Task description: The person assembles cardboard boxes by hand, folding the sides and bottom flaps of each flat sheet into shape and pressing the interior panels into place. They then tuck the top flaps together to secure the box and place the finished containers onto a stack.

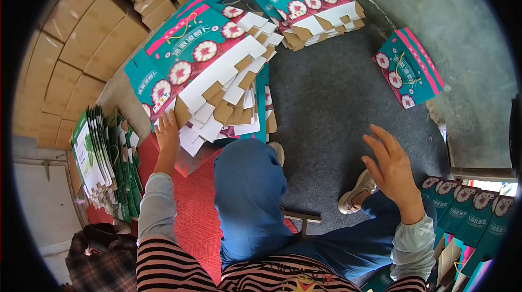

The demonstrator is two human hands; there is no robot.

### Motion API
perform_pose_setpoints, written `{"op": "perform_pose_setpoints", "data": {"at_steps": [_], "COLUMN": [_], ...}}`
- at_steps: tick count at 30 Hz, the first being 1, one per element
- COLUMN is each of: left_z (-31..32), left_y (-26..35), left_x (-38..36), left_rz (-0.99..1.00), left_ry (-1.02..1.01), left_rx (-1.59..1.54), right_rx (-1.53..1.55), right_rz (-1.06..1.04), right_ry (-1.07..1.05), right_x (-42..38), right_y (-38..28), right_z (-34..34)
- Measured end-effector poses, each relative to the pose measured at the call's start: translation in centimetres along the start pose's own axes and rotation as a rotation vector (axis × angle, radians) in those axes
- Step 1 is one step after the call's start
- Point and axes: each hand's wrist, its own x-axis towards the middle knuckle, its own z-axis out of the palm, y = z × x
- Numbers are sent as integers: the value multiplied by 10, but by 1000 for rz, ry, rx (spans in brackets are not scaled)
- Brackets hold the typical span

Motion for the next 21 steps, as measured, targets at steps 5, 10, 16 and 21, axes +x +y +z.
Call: {"op": "perform_pose_setpoints", "data": {"at_steps": [5,10,16,21], "left_z": [27,-59,-182,-306], "left_y": [-26,-28,-38,-48], "left_x": [8,4,1,-6], "left_rz": [82,80,123,218], "left_ry": [238,237,328,395], "left_rx": [-131,-376,-343,-390], "right_rx": [-65,-75,-31,-73], "right_rz": [-16,-25,-31,-127], "right_ry": [5,54,22,160], "right_x": [-7,-22,-26,-3], "right_y": [7,16,17,14], "right_z": [4,13,23,32]}}
